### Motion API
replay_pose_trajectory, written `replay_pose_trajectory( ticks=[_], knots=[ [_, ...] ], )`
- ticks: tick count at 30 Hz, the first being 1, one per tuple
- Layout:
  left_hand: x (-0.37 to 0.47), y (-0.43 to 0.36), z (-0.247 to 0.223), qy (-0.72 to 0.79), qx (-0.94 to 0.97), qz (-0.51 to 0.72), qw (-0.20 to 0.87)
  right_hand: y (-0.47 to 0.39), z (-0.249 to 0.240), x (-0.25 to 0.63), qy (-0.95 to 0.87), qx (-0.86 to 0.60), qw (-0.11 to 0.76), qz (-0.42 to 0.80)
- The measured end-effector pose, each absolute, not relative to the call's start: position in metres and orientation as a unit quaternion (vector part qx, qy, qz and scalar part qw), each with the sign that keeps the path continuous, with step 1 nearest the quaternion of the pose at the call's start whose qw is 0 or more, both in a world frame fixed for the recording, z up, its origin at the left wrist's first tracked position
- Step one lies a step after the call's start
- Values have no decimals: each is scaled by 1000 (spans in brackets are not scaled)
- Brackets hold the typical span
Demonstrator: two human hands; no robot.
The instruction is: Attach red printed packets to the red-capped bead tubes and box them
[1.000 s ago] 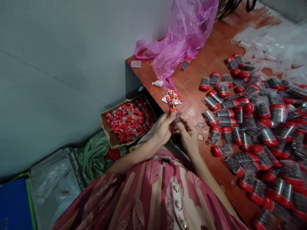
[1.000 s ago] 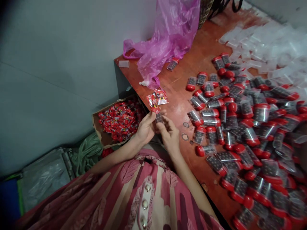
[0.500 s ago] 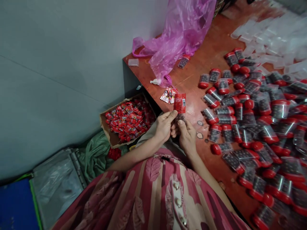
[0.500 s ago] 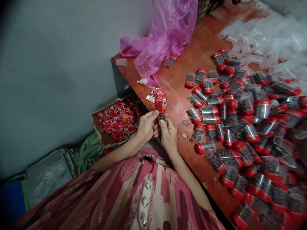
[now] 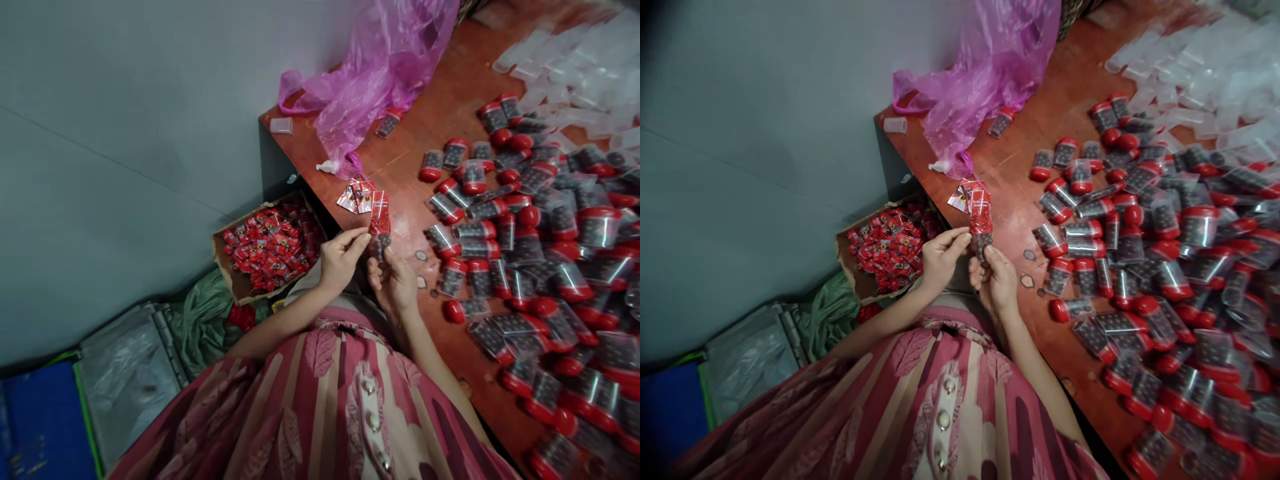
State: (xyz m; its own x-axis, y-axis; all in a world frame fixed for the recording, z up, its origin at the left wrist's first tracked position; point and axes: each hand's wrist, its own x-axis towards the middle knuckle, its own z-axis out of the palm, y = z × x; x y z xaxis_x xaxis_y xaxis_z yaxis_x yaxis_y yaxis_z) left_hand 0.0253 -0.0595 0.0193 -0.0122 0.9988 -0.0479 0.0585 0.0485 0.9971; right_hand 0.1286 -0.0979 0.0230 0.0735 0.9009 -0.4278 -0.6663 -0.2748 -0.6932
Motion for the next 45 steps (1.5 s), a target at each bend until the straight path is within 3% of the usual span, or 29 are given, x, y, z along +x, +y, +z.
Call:
replay_pose_trajectory(
  ticks=[7,14,21,40,45],
  knots=[
    [20,-53,25,532,563,468,426,-99,21,125,-147,-455,593,648],
    [17,-54,33,544,525,459,468,-101,16,124,-195,-472,584,631],
    [17,-46,34,535,401,450,592,-103,15,124,-256,-504,573,594],
    [23,-47,29,537,471,471,518,-103,14,118,-194,-487,585,619],
    [27,-66,29,501,488,433,569,-95,13,118,-182,-491,616,588]
  ],
)
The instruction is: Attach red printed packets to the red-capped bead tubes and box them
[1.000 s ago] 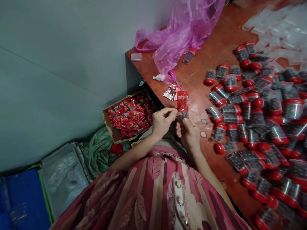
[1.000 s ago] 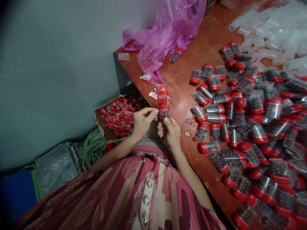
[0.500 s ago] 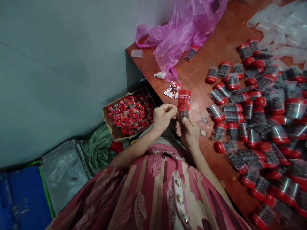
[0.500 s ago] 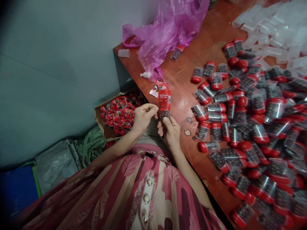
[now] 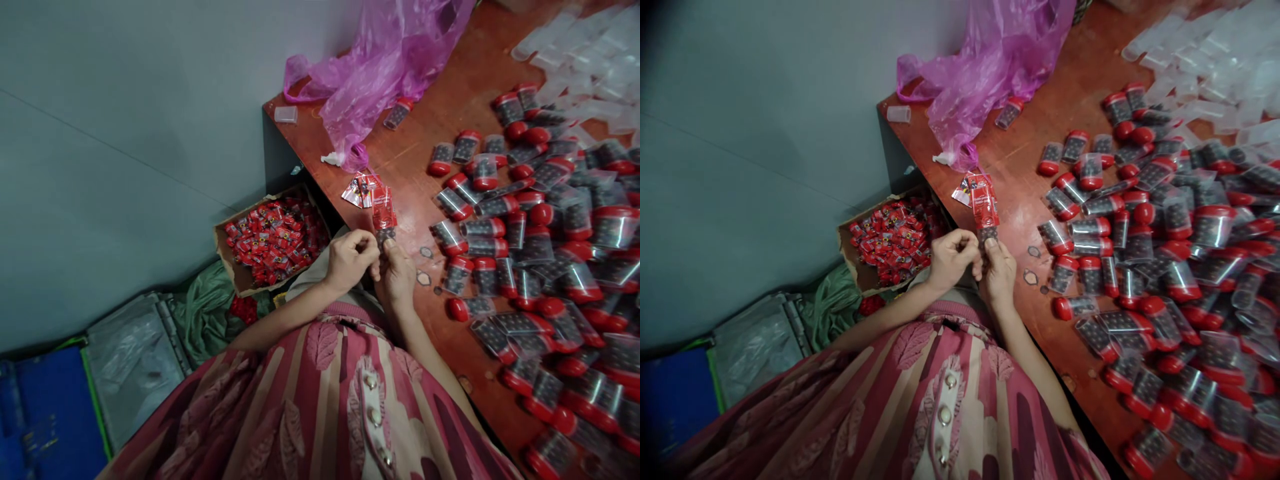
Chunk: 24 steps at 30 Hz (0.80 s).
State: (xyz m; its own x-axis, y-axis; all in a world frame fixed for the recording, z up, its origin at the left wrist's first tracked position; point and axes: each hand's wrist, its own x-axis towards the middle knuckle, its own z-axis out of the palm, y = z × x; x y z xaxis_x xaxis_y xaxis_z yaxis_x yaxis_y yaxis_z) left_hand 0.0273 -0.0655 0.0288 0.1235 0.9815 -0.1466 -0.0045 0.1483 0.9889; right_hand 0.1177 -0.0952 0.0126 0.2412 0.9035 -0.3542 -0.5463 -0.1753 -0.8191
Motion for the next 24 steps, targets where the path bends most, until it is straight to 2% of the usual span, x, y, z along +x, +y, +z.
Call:
replay_pose_trajectory(
  ticks=[5,7,9,11,14,24],
  knots=[
    [22,-64,20,516,405,483,579,-94,14,120,-187,-492,610,592],
    [20,-56,19,481,341,493,640,-96,15,120,-196,-492,596,604],
    [20,-50,22,429,290,453,726,-99,16,119,-219,-492,574,616],
    [22,-46,26,417,261,414,766,-101,16,118,-246,-490,551,629],
    [25,-43,31,441,235,420,757,-105,15,119,-270,-481,543,633],
    [21,-49,36,430,225,394,781,-104,17,119,-238,-461,595,613]
  ],
)
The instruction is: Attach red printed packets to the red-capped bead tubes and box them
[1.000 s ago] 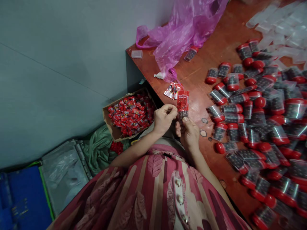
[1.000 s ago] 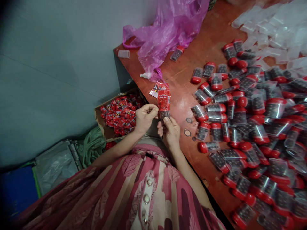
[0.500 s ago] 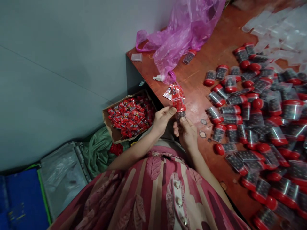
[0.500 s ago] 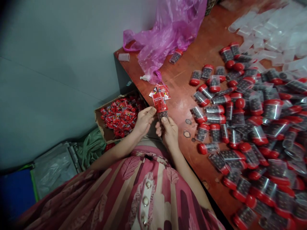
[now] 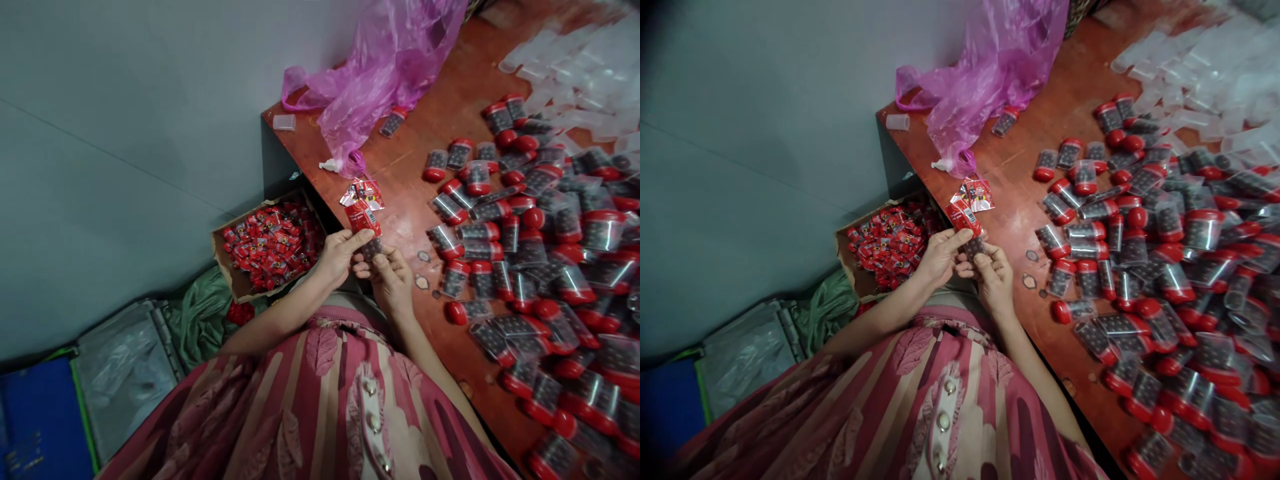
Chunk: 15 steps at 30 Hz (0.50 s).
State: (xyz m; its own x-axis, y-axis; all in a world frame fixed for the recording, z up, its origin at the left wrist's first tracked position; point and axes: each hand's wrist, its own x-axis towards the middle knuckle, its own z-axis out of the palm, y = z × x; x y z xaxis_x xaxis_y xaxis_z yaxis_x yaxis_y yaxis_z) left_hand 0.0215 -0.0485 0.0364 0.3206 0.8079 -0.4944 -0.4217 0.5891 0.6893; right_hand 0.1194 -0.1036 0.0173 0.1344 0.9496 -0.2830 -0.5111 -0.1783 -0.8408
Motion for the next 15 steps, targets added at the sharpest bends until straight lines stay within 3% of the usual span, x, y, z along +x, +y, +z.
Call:
replay_pose_trajectory(
  ticks=[7,15],
  knots=[
    [24,-49,41,399,193,429,787,-106,27,116,-318,-532,583,525],
    [11,-51,42,345,230,380,827,-101,26,116,-228,-446,590,634]
  ],
)
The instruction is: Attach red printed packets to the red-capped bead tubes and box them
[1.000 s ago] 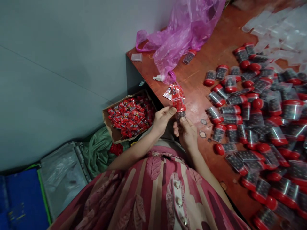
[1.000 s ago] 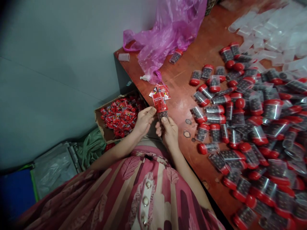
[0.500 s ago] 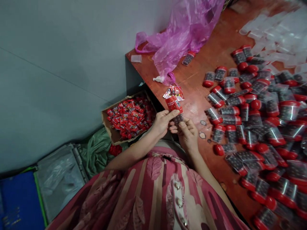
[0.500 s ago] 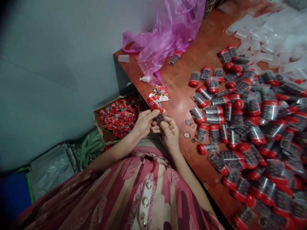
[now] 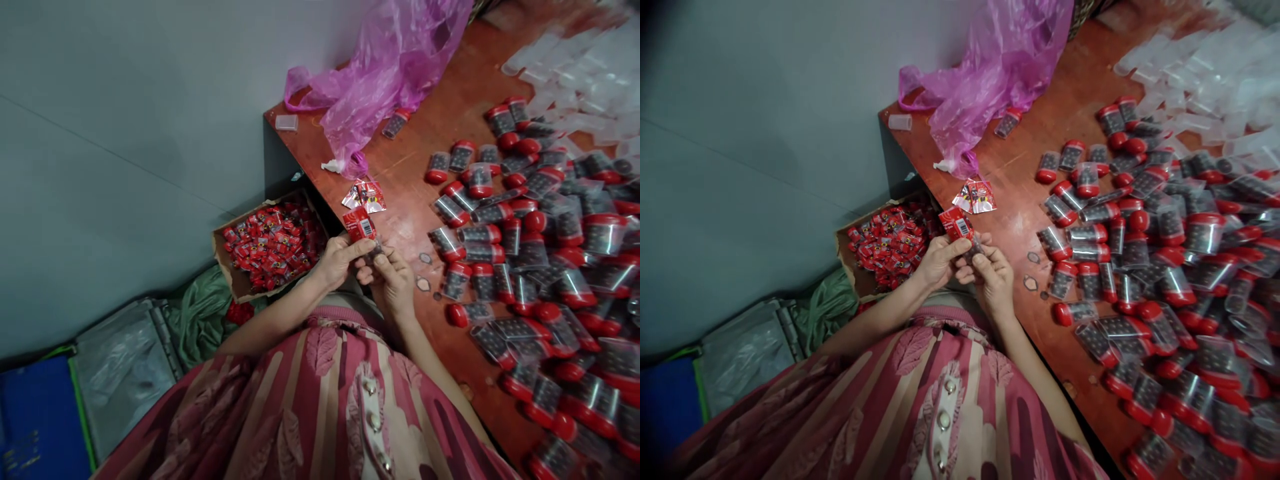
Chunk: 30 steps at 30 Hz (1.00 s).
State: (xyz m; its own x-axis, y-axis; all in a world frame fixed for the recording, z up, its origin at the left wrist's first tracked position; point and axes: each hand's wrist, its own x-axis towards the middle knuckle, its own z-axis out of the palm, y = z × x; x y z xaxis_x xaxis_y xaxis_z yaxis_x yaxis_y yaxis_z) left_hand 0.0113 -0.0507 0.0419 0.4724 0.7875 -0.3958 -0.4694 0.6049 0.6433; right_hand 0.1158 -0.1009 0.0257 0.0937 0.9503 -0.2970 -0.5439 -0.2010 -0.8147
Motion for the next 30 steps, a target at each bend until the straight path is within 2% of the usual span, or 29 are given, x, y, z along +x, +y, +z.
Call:
replay_pose_trajectory(
  ticks=[5,12,18,22,24,27,30],
  knots=[
    [10,-49,43,367,216,373,824,-103,25,116,-334,-511,594,523],
    [13,-65,36,344,230,384,825,-98,28,116,-200,-422,569,677],
    [-4,-63,42,347,187,392,832,-89,30,112,-275,-449,563,637],
    [-29,-60,35,401,82,522,748,-87,36,112,-310,-465,526,641],
    [-36,-58,27,449,74,525,719,-88,39,118,-309,-486,530,622],
    [-30,-44,16,524,255,475,659,-88,41,130,-310,-514,535,595],
    [-6,-16,9,521,589,432,442,-86,41,140,-320,-537,522,580]
  ],
)
